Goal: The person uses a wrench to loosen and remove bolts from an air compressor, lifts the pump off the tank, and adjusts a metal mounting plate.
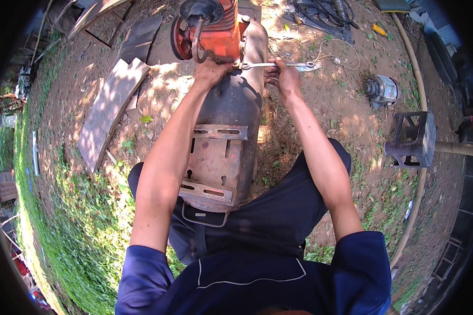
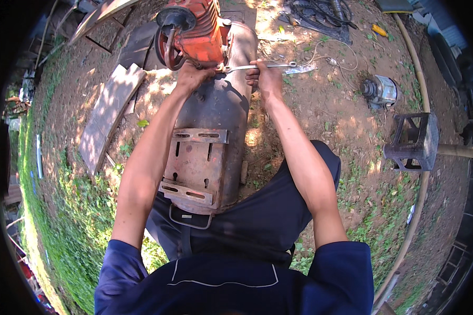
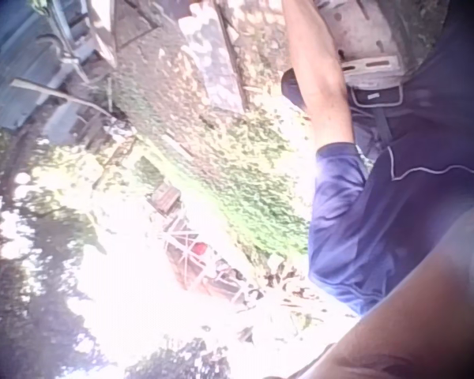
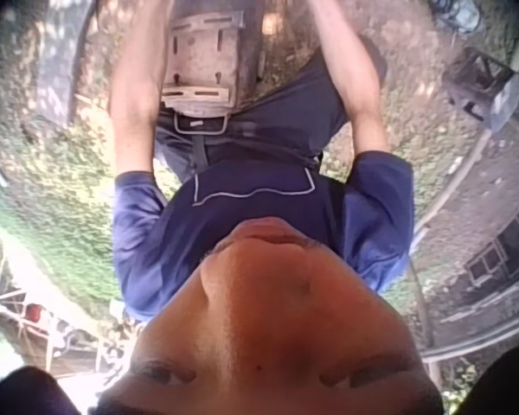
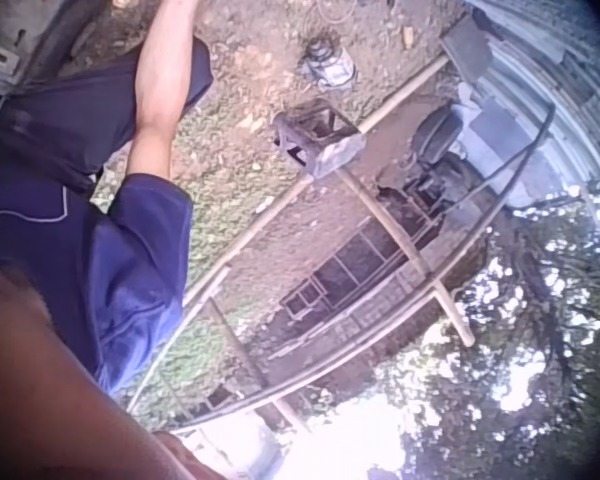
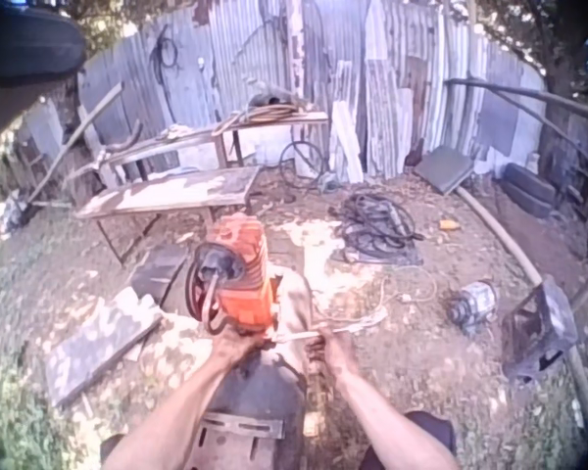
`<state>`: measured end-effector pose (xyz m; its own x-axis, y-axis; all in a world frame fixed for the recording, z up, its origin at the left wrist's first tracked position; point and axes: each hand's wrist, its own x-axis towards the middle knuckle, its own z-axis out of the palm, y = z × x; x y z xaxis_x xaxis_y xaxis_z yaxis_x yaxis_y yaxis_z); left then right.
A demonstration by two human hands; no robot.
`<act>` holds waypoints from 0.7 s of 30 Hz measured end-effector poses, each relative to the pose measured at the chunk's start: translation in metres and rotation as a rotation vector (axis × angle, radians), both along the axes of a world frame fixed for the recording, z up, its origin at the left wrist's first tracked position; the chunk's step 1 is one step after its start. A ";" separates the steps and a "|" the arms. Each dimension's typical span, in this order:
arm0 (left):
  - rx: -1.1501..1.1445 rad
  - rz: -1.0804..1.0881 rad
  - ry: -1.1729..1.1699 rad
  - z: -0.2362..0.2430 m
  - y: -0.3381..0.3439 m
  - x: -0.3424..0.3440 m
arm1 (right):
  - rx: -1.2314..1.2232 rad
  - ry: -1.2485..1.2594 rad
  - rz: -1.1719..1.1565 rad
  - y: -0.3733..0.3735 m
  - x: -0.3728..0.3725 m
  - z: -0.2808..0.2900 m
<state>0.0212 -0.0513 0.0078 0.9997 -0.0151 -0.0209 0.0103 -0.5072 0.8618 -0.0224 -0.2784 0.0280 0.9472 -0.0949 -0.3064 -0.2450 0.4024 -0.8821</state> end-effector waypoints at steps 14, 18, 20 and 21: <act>0.546 -0.047 -0.552 0.072 -0.051 -0.104 | 0.074 0.023 -0.027 -0.008 0.006 0.002; 1.133 -0.113 -0.540 0.066 -0.050 -0.063 | 0.055 0.002 -0.007 -0.003 0.006 0.004; 1.310 -0.242 -0.424 0.063 -0.061 -0.056 | 0.026 -0.016 -0.007 -0.006 0.005 0.004; 1.398 -0.306 -0.364 0.062 -0.064 -0.053 | 0.024 -0.016 -0.011 -0.008 0.005 0.004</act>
